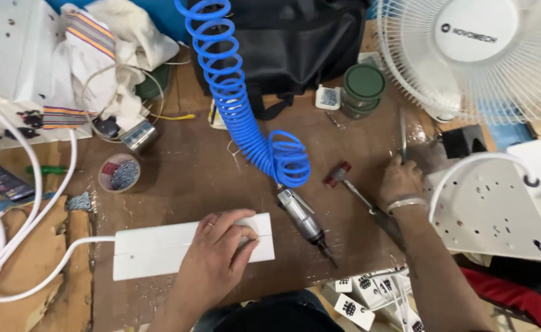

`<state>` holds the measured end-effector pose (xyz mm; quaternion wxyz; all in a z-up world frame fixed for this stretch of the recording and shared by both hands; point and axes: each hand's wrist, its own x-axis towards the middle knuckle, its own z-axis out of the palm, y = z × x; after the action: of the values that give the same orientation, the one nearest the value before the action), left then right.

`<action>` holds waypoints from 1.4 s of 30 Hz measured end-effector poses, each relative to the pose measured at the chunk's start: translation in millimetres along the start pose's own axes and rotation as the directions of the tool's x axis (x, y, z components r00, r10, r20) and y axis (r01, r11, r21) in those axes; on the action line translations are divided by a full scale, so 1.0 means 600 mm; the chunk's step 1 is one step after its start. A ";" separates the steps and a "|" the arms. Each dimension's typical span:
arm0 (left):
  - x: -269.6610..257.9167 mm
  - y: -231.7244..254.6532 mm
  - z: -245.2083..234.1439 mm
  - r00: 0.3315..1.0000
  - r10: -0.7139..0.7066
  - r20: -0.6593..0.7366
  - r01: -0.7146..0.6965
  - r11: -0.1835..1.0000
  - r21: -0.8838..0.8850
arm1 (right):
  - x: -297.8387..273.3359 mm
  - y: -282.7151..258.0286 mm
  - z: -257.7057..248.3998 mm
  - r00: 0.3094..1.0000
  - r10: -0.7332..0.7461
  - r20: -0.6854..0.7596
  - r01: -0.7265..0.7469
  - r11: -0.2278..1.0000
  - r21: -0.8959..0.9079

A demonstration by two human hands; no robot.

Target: Assembling white plastic electrical enclosures by installing components and fastening screws using a pneumatic screwdriver and mallet.

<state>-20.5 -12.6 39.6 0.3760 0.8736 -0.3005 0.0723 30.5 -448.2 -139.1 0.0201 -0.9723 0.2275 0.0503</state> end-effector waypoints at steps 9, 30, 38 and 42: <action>-0.011 -0.012 -0.008 0.999 0.031 -0.010 -0.032 0.995 -0.100 | -0.100 0.034 -0.097 0.994 0.106 -0.038 -0.050 0.715 0.697; 0.000 -0.060 -0.012 0.989 0.083 0.119 -0.051 0.966 -0.253 | -0.288 -0.352 -0.438 0.891 0.037 -0.453 0.414 -0.475 0.776; -0.004 -0.060 -0.005 0.994 0.082 0.072 -0.062 0.967 -0.248 | -0.284 -0.403 -0.448 0.886 -0.139 -0.441 0.333 -0.472 0.816; -0.006 -0.061 -0.004 0.994 0.070 0.080 -0.050 0.972 -0.230 | -0.288 -0.415 -0.455 0.931 -0.181 -0.317 0.208 -0.451 0.868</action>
<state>-1.9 10.1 17.5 0.4576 0.8177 -0.3492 0.0103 11.6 -165.8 155.0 0.8262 -0.5353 -0.0195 -0.1744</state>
